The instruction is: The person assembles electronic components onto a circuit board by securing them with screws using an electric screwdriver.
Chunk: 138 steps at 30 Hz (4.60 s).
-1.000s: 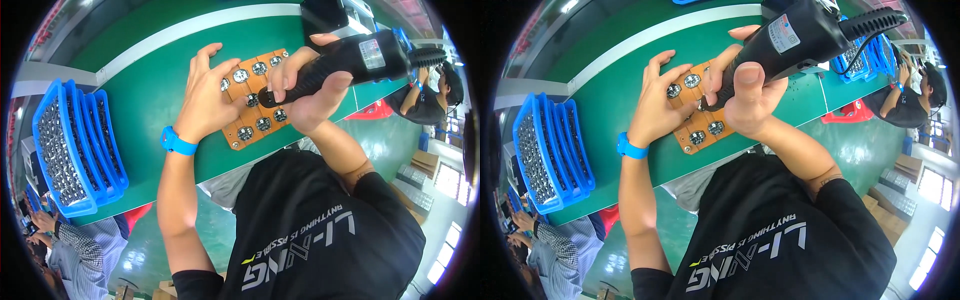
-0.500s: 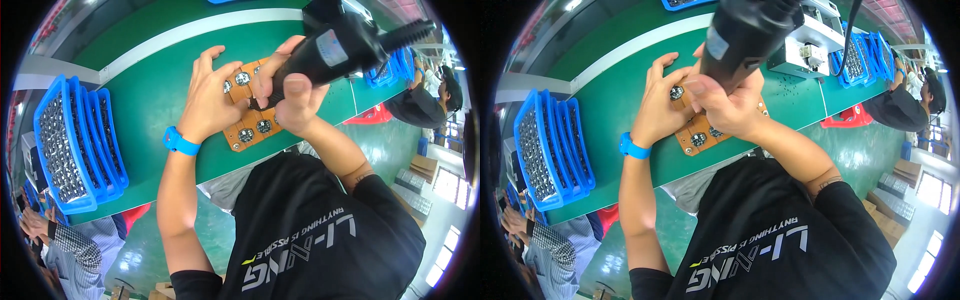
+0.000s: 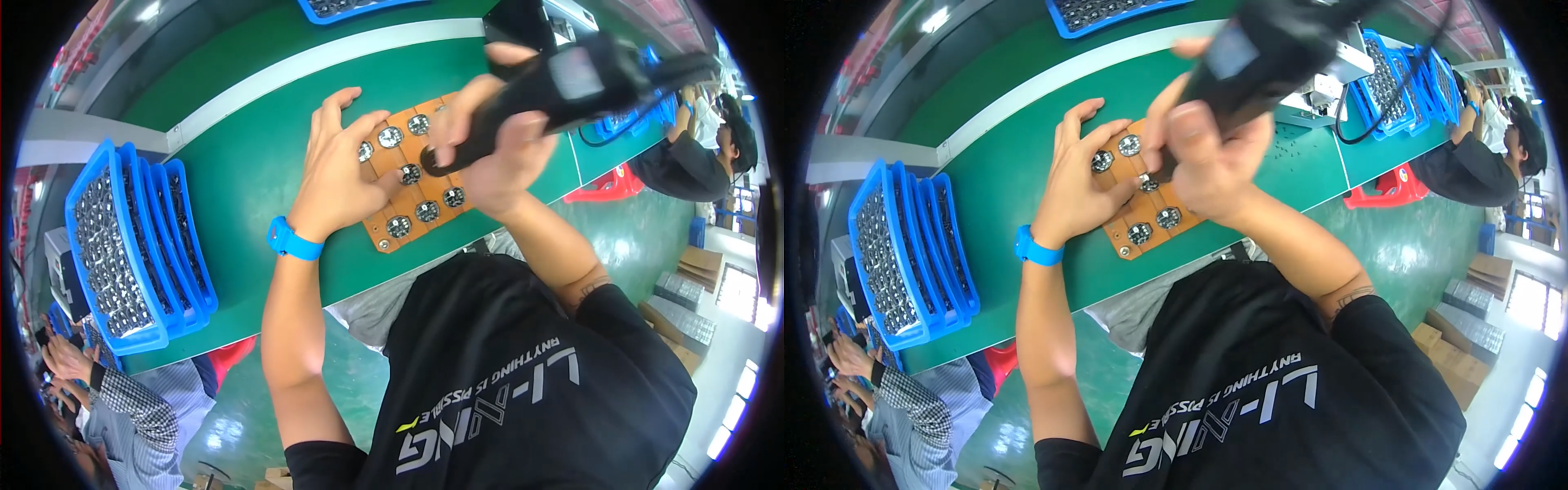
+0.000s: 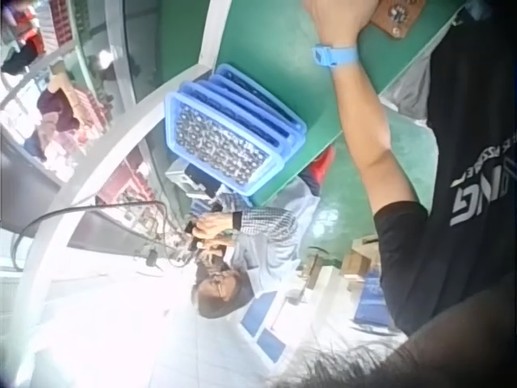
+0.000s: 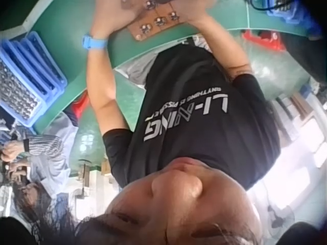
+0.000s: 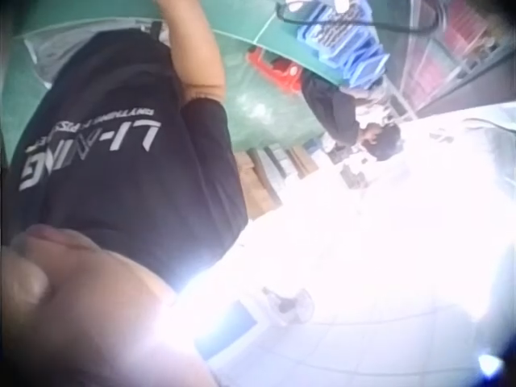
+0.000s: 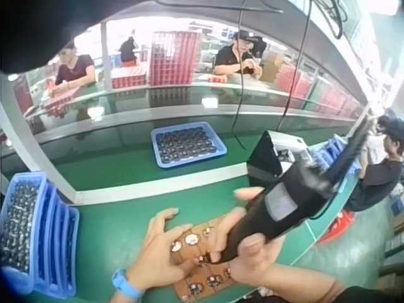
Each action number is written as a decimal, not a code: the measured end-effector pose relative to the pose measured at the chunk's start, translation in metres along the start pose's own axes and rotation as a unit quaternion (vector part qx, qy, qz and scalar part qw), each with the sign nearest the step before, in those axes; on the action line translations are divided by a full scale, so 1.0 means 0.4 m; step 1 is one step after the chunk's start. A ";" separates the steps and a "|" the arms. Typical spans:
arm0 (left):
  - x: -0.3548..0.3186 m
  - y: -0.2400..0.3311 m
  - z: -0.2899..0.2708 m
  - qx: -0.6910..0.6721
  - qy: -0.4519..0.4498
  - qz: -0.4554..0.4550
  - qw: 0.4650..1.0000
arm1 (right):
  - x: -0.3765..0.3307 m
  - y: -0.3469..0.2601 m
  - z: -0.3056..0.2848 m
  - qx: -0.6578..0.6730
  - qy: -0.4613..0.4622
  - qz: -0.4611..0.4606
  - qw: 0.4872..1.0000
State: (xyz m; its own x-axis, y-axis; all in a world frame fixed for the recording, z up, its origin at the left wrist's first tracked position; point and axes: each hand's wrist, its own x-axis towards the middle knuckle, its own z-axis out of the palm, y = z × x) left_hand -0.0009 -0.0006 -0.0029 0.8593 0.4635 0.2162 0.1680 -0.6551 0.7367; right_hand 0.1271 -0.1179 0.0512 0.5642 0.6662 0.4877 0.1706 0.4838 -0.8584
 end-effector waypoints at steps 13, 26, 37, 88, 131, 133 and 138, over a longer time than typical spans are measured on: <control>0.054 0.074 0.032 0.090 0.029 -0.044 0.995 | -0.019 -0.027 -0.077 -0.048 0.061 0.048 0.996; 0.080 0.061 0.046 0.109 -0.003 -0.044 0.993 | -0.030 0.007 -0.071 -0.055 0.037 0.060 0.996; 0.069 0.046 0.052 0.091 0.018 -0.035 0.995 | -0.030 0.015 -0.055 -0.024 0.047 0.054 0.997; 0.003 -0.036 -0.101 -0.079 -0.081 -0.007 0.994 | 0.121 -0.095 -0.387 -0.102 0.161 -0.063 0.980; -0.029 -0.048 -0.066 -0.018 -0.054 0.010 0.998 | 0.005 0.055 0.122 0.120 -0.087 0.059 0.987; -0.022 -0.042 -0.065 -0.012 -0.067 0.010 0.998 | 0.001 0.064 0.108 0.084 -0.090 0.012 0.992; -0.012 -0.027 -0.065 0.005 -0.083 0.024 0.996 | 0.030 -0.018 0.046 0.060 -0.015 -0.014 0.998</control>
State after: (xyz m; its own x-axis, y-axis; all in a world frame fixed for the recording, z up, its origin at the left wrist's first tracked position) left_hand -0.0193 0.0198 0.0049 0.9340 0.3281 0.1414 0.1293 -0.6795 0.7222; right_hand 0.1177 -0.1029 0.0660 0.5365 0.6665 0.5176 0.0881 0.5657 -0.8199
